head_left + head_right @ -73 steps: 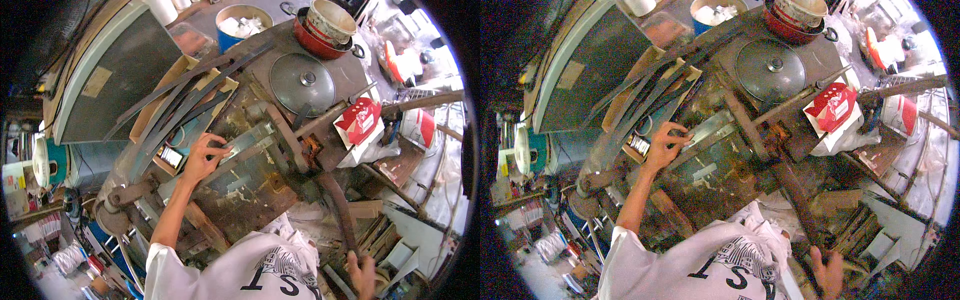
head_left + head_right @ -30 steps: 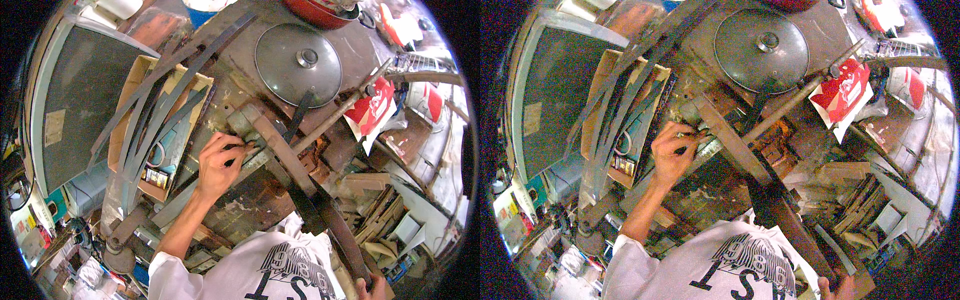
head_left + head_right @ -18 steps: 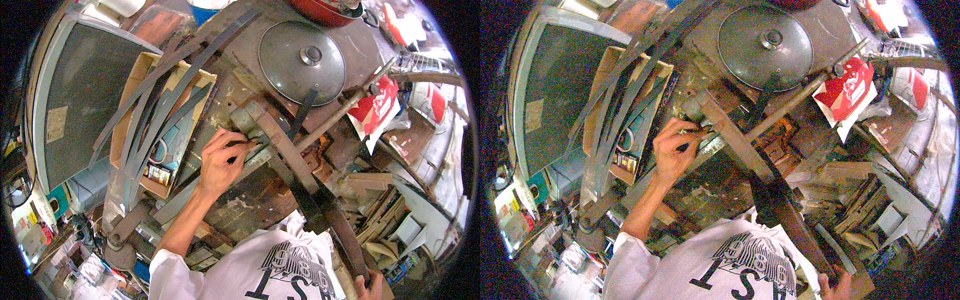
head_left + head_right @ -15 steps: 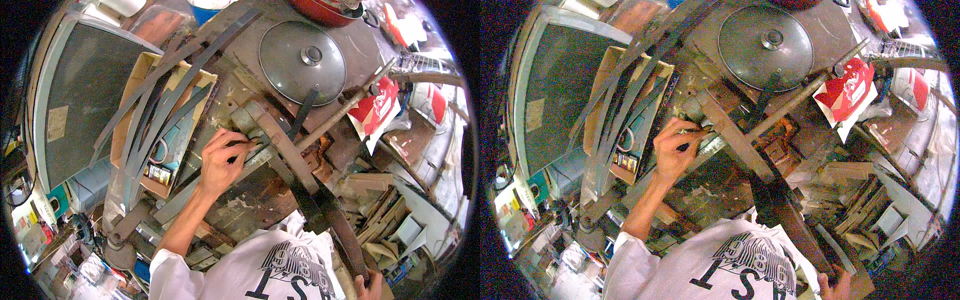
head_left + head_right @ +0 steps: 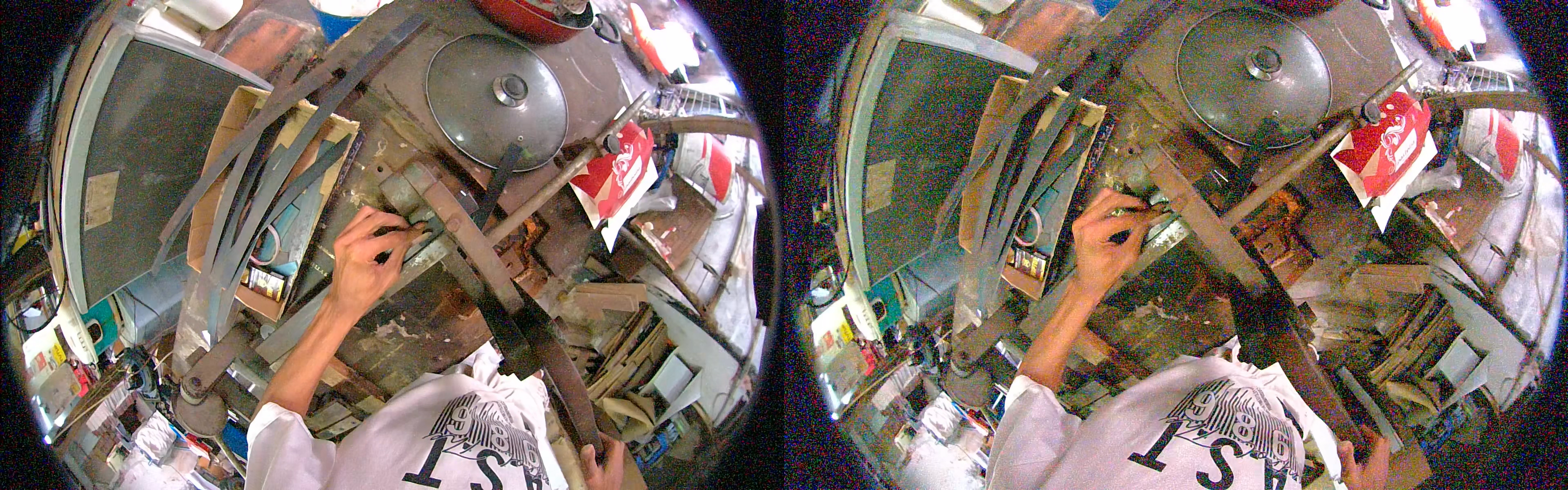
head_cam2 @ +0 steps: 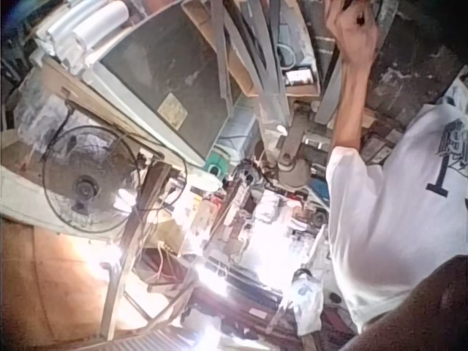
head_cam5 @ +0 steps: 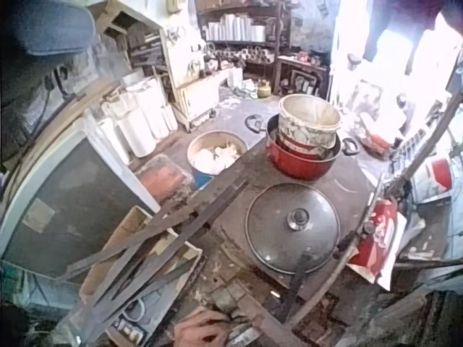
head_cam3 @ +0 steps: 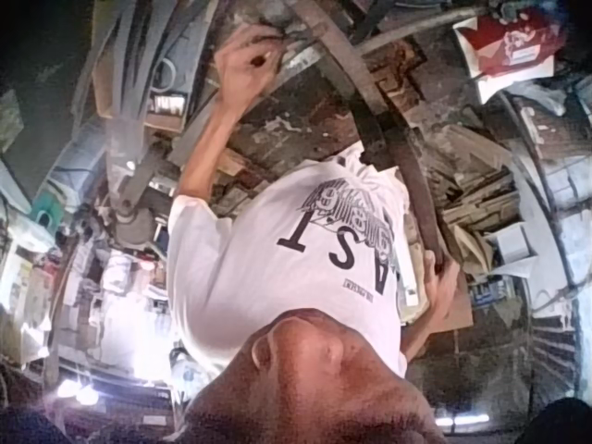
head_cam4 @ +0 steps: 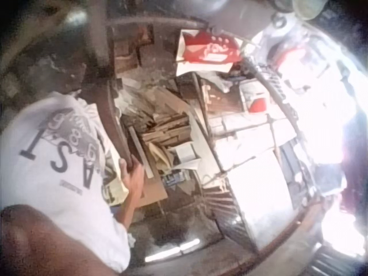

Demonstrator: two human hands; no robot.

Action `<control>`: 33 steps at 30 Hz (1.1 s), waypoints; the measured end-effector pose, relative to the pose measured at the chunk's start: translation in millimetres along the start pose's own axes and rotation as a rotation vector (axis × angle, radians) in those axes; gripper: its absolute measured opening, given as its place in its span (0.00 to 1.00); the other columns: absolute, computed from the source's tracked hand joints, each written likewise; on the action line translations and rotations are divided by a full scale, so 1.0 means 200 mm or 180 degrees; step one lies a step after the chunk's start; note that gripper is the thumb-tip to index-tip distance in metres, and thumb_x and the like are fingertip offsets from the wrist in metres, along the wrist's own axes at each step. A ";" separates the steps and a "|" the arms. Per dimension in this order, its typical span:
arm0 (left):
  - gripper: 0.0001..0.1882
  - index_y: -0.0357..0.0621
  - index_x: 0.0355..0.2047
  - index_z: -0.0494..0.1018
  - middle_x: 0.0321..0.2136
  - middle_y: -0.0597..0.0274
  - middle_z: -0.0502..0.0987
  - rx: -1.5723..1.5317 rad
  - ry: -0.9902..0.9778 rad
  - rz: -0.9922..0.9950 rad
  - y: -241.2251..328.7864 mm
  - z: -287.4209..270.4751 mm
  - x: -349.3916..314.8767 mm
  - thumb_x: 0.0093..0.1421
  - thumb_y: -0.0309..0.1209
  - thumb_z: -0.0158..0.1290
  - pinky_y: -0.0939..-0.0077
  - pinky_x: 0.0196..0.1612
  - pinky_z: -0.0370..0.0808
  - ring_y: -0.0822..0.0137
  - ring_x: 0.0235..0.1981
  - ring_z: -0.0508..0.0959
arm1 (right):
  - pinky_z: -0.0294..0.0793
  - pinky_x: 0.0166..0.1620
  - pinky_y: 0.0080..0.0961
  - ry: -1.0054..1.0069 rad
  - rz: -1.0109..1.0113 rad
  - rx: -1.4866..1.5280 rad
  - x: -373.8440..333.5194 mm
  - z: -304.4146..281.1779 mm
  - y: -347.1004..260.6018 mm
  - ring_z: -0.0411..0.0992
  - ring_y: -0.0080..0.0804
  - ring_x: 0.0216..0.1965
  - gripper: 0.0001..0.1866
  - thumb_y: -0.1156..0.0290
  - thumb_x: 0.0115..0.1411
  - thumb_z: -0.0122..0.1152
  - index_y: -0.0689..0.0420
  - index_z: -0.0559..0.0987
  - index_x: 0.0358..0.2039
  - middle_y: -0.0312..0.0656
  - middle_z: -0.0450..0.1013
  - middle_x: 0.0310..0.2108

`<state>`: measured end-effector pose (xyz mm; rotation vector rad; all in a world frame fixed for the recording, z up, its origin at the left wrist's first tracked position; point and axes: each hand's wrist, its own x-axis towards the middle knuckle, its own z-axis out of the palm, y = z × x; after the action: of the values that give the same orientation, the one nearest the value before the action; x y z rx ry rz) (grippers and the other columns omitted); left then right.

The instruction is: The person assembles a white plastic frame assembly by hand and using tools. They attach black strips to the frame, use a mallet to tap parts into place, and use a grinder to smooth a small metal component.

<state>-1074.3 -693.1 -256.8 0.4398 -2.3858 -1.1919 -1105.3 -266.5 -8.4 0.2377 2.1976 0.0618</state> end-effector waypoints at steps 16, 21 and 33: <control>0.26 0.39 0.36 0.62 0.34 0.53 0.67 0.0734 0.0065 -0.0754 0.11 0.01 0.01 0.41 0.23 0.68 0.64 0.44 0.64 0.51 0.40 0.67 | 0.70 0.50 0.43 0.0813 -0.0960 -0.0016 0.16 0.25 0.30 0.72 0.53 0.46 0.30 0.51 0.56 0.67 0.64 0.74 0.47 0.59 0.72 0.42; 0.33 0.36 0.43 0.57 0.34 0.44 0.71 0.0410 -0.0353 -0.1273 0.03 0.00 0.10 0.44 0.25 0.68 0.57 0.41 0.70 0.45 0.38 0.74 | 0.68 0.52 0.44 0.0607 -0.1032 0.0229 0.19 0.20 0.27 0.70 0.56 0.44 0.30 0.51 0.55 0.67 0.66 0.75 0.46 0.60 0.71 0.43; 0.39 0.30 0.52 0.55 0.39 0.35 0.78 0.0414 -0.0777 -0.0952 -0.02 0.04 0.15 0.45 0.28 0.66 0.59 0.45 0.75 0.44 0.45 0.79 | 0.71 0.43 0.37 0.0970 -0.2430 0.1126 1.03 0.88 0.40 0.71 0.43 0.34 0.23 0.62 0.50 0.62 0.67 0.78 0.41 0.55 0.74 0.31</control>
<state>-1103.3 -703.6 -256.3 0.7543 -2.6880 -1.2834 -1071.2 -154.9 -265.0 -0.4541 2.4479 -0.7583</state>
